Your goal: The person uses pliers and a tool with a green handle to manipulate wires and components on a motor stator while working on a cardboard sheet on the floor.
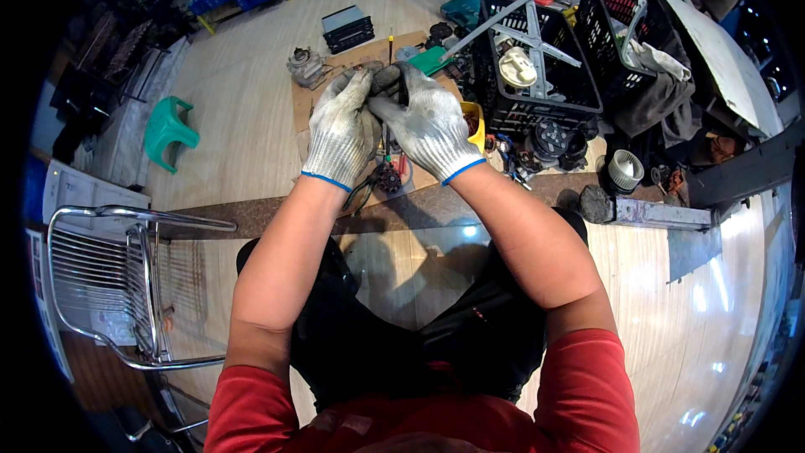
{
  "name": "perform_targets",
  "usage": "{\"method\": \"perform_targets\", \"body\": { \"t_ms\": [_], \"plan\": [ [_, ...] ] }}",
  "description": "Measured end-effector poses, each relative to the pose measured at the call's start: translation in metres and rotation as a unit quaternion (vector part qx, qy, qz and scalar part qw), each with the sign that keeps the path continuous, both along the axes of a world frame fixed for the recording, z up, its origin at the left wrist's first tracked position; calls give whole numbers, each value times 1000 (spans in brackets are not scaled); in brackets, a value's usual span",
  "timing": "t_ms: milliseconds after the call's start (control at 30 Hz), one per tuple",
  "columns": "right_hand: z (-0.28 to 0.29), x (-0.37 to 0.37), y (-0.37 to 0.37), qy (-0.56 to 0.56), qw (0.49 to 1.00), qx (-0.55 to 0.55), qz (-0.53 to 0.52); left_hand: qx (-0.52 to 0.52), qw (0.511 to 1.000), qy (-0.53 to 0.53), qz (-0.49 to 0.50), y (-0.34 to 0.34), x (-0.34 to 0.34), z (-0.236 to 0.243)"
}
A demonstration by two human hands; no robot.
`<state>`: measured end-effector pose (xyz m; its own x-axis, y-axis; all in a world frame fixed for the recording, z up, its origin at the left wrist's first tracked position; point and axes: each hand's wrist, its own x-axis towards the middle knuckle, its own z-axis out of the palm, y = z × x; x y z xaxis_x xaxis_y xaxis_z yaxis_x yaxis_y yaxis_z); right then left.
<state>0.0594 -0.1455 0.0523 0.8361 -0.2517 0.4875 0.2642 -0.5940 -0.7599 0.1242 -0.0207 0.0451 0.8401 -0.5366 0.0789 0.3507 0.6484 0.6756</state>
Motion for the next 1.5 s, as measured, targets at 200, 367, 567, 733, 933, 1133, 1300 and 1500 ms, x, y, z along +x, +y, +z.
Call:
{"method": "perform_targets", "body": {
  "t_ms": [200,367,567,733,933,1133,1300,1500],
  "plan": [
    [-13,4,1,-3,983,-163,-89,-20,999,27,-24,-1,3,-1],
    [-23,14,-4,-95,972,-202,-71,-23,997,68,4,-5,4,2],
    [-18,10,2,-23,964,-250,-83,-8,993,102,52,-3,6,7],
    [-13,2,6,-64,912,-385,-126,-41,992,118,32,0,13,6],
    [-9,-2,9,-81,891,-431,-116,-19,985,154,72,3,16,15],
    [-28,0,20,-56,977,-199,-47,-32,991,110,76,17,43,3],
    [-22,-3,14,43,998,-43,12,-25,991,109,78,19,48,3],
    [-14,0,6,51,995,-65,58,-132,989,63,-29,30,57,1]
  ]
}}
